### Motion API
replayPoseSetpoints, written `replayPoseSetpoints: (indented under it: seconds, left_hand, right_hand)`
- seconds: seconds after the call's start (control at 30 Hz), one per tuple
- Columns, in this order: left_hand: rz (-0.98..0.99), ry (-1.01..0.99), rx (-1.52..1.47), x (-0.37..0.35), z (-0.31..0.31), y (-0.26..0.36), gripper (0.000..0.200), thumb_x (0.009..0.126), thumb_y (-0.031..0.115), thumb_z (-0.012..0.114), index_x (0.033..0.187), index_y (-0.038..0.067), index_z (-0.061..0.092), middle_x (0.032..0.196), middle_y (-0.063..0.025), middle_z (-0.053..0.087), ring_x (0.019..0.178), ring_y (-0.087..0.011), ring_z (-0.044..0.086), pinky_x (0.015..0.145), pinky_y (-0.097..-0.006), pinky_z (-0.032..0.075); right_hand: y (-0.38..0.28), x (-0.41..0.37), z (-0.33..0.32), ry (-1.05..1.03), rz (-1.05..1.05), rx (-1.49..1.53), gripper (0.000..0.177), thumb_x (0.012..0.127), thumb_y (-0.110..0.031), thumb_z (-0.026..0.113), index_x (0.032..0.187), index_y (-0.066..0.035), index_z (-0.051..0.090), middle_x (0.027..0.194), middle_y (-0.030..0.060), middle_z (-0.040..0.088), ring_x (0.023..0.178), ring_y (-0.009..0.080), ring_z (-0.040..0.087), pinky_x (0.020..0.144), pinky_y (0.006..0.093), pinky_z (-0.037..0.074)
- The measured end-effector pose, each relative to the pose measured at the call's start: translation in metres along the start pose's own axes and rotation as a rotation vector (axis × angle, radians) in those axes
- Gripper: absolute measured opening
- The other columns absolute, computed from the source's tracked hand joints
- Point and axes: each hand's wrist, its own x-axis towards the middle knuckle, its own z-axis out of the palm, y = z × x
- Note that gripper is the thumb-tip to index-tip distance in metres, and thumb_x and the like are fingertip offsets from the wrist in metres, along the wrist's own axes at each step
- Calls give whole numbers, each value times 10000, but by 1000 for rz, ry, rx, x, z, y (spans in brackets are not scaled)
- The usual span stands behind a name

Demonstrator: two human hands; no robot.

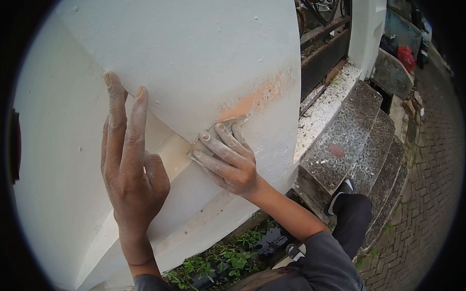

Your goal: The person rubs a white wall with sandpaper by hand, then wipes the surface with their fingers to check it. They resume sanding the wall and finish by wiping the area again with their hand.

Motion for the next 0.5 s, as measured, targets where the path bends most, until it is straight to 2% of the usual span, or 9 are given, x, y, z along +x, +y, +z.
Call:
replayPoseSetpoints:
  seconds: [0.1, 0.2, 0.3, 0.4, 0.5]
  left_hand:
    - [-2, 9, -8, 0, 1, -1, 832, 540, -145, 404, 1330, 108, 463, 1466, -162, 307, 1280, -314, 419, 996, -438, 420]
    - [-8, -5, 2, 0, 2, 0, 836, 538, -149, 401, 1332, 107, 457, 1467, -162, 303, 1283, -314, 414, 999, -437, 420]
    - [-17, -34, -1, -1, -1, 0, 839, 539, -155, 398, 1333, 108, 454, 1467, -162, 302, 1286, -316, 409, 1003, -436, 419]
    - [-6, -4, -5, 0, 1, 0, 831, 544, -158, 398, 1330, 106, 457, 1467, -162, 302, 1289, -316, 404, 1003, -436, 420]
    - [2, 1, 10, -1, 3, 0, 828, 548, -162, 399, 1330, 102, 456, 1467, -162, 301, 1292, -317, 400, 1005, -438, 418]
  right_hand:
    - [1, 13, 4, 54, -41, 7, 257, 710, -137, 706, 967, -160, 714, 1188, 73, 611, 1174, 335, 521, 998, 512, 373]
    - [-4, 31, 1, 5, -58, -16, 234, 720, -152, 705, 954, -164, 716, 1163, 68, 626, 1151, 329, 539, 992, 505, 385]
    - [7, 7, -3, -35, -97, -11, 234, 736, -179, 686, 968, -170, 716, 1176, 56, 622, 1146, 313, 546, 996, 498, 381]
    - [10, 30, -3, -32, -190, -56, 234, 742, -188, 675, 972, -184, 716, 1182, 47, 621, 1140, 299, 552, 987, 494, 392]
    - [5, 29, -7, -50, -140, -34, 237, 746, -180, 675, 980, -171, 713, 1182, 41, 620, 1143, 294, 551, 979, 485, 403]
